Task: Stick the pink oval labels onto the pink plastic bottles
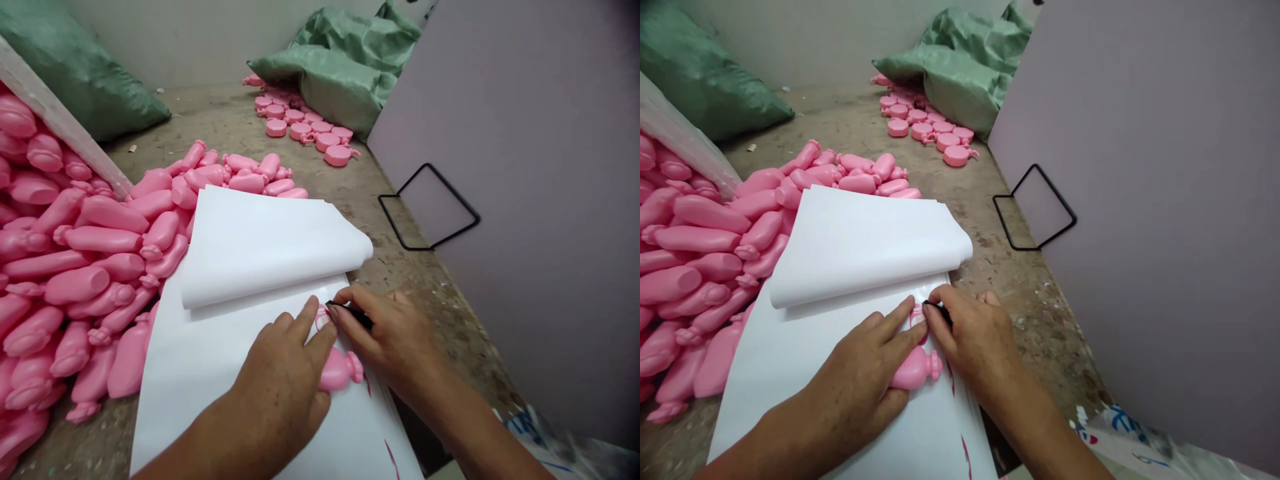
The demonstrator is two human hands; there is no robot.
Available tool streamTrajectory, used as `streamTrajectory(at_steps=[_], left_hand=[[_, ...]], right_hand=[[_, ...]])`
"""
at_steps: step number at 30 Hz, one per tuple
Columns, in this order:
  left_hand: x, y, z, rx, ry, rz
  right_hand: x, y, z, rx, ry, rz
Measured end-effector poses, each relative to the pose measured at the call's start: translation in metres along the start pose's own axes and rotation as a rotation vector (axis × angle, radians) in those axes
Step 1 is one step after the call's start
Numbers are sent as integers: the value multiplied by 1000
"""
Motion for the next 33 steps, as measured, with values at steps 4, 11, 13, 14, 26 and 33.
streamTrajectory(at_steps=[4,11,13,14,26,33], left_hand=[[-5,7,20,-357,-109,15],[-9,36,30,-902,-183,305],[-8,39,29,-957,-194,286],[-7,40,28,-979,-196,271],[-42,13,38,-1116,-144,102],[-106,-21,-10,-1774,-178,10]], right_hand=[[1,1,-2,-88,-36,19],[5,-7,-5,59,20,-186],[0,-8,0,296,56,-259],[-4,-9,3,431,58,-295],[-50,28,30,1181,160,-351],[-74,83,14,1258,356,-300]])
Point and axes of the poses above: each hand's wrist, its own x-axis towards the middle knuckle, its own z-axis out of the back of the hand, y = z × x, the point moved 5 cm from there along x, towards the middle knuckle, and after that the axes turned 10 degrees about y, right-handed, at the moved point
